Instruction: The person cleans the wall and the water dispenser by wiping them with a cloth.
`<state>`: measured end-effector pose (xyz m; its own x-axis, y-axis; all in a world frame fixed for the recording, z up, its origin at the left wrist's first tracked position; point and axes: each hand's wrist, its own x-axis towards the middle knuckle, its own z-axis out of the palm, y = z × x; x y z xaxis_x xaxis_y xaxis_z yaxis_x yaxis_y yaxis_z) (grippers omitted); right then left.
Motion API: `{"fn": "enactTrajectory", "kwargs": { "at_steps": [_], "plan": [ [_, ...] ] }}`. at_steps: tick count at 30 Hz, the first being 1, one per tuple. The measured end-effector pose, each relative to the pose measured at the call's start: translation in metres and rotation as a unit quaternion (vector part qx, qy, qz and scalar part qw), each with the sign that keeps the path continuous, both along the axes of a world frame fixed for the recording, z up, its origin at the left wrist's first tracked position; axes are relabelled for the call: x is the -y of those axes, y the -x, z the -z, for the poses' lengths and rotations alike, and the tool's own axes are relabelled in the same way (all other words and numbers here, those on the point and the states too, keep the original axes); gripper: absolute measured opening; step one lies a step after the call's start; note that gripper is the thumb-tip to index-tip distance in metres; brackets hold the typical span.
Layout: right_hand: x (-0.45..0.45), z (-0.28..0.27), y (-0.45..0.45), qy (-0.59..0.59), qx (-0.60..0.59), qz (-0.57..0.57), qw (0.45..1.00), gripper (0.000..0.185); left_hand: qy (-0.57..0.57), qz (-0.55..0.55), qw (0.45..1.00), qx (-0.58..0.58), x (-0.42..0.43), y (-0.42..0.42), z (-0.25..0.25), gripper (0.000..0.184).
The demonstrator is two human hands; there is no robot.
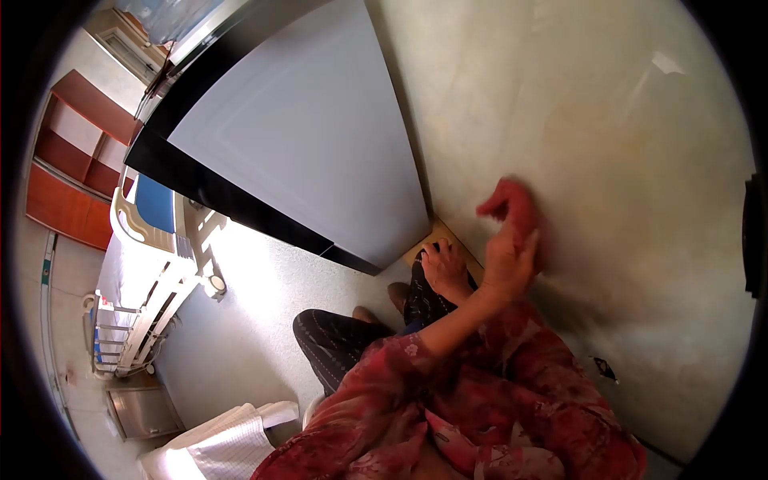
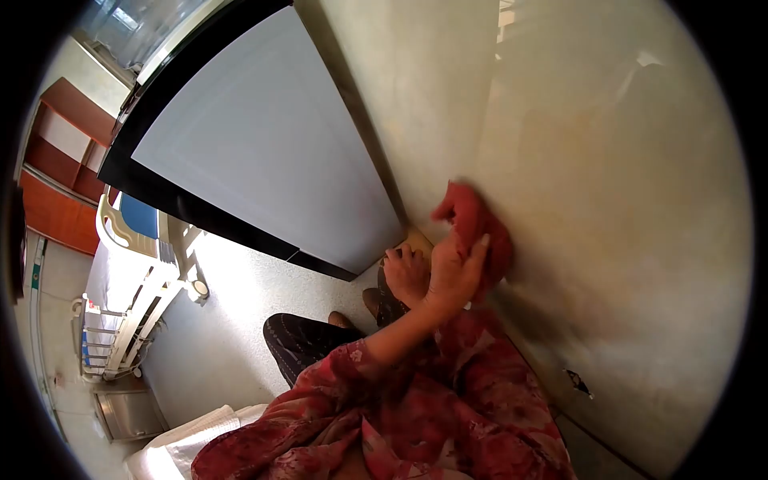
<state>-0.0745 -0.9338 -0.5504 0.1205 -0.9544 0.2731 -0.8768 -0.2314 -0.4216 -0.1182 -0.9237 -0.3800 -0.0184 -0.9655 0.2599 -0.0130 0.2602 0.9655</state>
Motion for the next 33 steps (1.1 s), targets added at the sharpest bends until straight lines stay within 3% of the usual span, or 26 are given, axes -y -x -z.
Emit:
{"fn": "enactTrajectory", "kwargs": {
  "at_steps": [2,3,4,7,8,10,11,12,13,14,15,16,17,19,21,22,24,27,28,33],
  "plan": [
    [-0.001,-0.005,0.001,-0.004,0.004,-0.003,1.000,0.024,0.151,0.010,0.988,-0.024,0.001,0.003,-0.051,0.028],
    [0.000,-0.006,0.002,-0.008,0.004,-0.003,1.000,0.023,0.235,0.008,0.970,-0.057,0.008,0.010,-0.065,0.033],
    [-0.001,-0.008,-0.001,-0.014,-0.002,0.014,1.000,0.023,0.367,-0.024,0.930,-0.016,0.022,0.012,-0.084,0.039],
    [0.005,0.008,-0.002,-0.003,-0.014,0.029,0.999,0.023,0.382,-0.032,0.921,0.069,0.027,0.018,-0.124,0.047],
    [0.004,0.003,-0.002,-0.003,-0.010,0.029,1.000,0.023,0.382,-0.031,0.921,0.073,0.031,0.020,-0.111,0.047],
    [0.003,-0.005,0.000,-0.028,-0.031,0.033,0.999,0.028,0.480,0.016,0.863,0.155,0.050,0.017,-0.050,0.042],
    [0.004,0.010,0.001,-0.029,-0.029,0.033,0.999,0.028,0.307,0.141,0.932,0.130,0.058,0.001,-0.007,0.040],
    [0.005,0.035,0.004,0.024,0.116,-0.016,0.993,0.031,0.116,0.259,0.954,0.096,0.062,-0.016,0.021,0.038],
    [0.004,0.063,0.010,0.077,0.259,-0.062,0.961,0.034,0.272,0.209,0.922,0.178,0.073,-0.028,0.009,0.039],
    [0.007,0.062,0.014,0.063,0.214,-0.070,0.972,0.038,0.416,0.154,0.859,0.254,0.090,-0.046,-0.008,0.039],
    [0.001,0.014,0.019,0.058,0.066,-0.059,0.994,0.033,0.443,0.090,0.840,0.299,0.096,-0.066,-0.021,0.036],
    [0.001,-0.003,0.017,0.037,0.034,-0.037,0.998,0.031,0.427,0.019,0.808,0.407,0.117,-0.094,-0.004,0.039],
    [0.000,-0.010,0.014,0.015,0.001,-0.015,1.000,0.028,0.454,-0.057,0.733,0.503,0.127,-0.132,-0.008,0.034],
    [0.002,-0.010,0.012,0.023,0.000,-0.012,1.000,0.026,0.460,-0.114,0.737,0.482,0.152,-0.163,-0.071,0.028],
    [0.001,-0.003,0.011,0.030,-0.005,-0.012,0.999,0.024,0.457,-0.146,0.693,0.538,0.171,-0.193,-0.098,0.025],
    [0.002,-0.001,0.011,0.048,-0.009,-0.018,0.999,0.023,0.453,-0.143,0.697,0.538,0.171,-0.198,-0.102,0.025],
    [0.004,0.005,0.010,0.062,-0.012,-0.025,0.998,0.023,0.443,-0.093,0.620,0.641,0.172,-0.204,-0.106,0.028],
    [0.003,0.000,0.009,0.035,0.002,-0.008,0.999,0.024,0.496,-0.064,0.632,0.592,0.200,-0.211,-0.040,0.035],
    [0.003,-0.002,0.010,0.031,0.002,-0.009,0.999,0.024,0.510,-0.073,0.550,0.657,0.190,-0.206,-0.032,0.038],
    [0.009,-0.006,0.009,0.012,-0.019,-0.006,1.000,0.024,0.427,0.056,0.531,0.730,0.192,-0.205,0.070,0.031]
  ]
}}
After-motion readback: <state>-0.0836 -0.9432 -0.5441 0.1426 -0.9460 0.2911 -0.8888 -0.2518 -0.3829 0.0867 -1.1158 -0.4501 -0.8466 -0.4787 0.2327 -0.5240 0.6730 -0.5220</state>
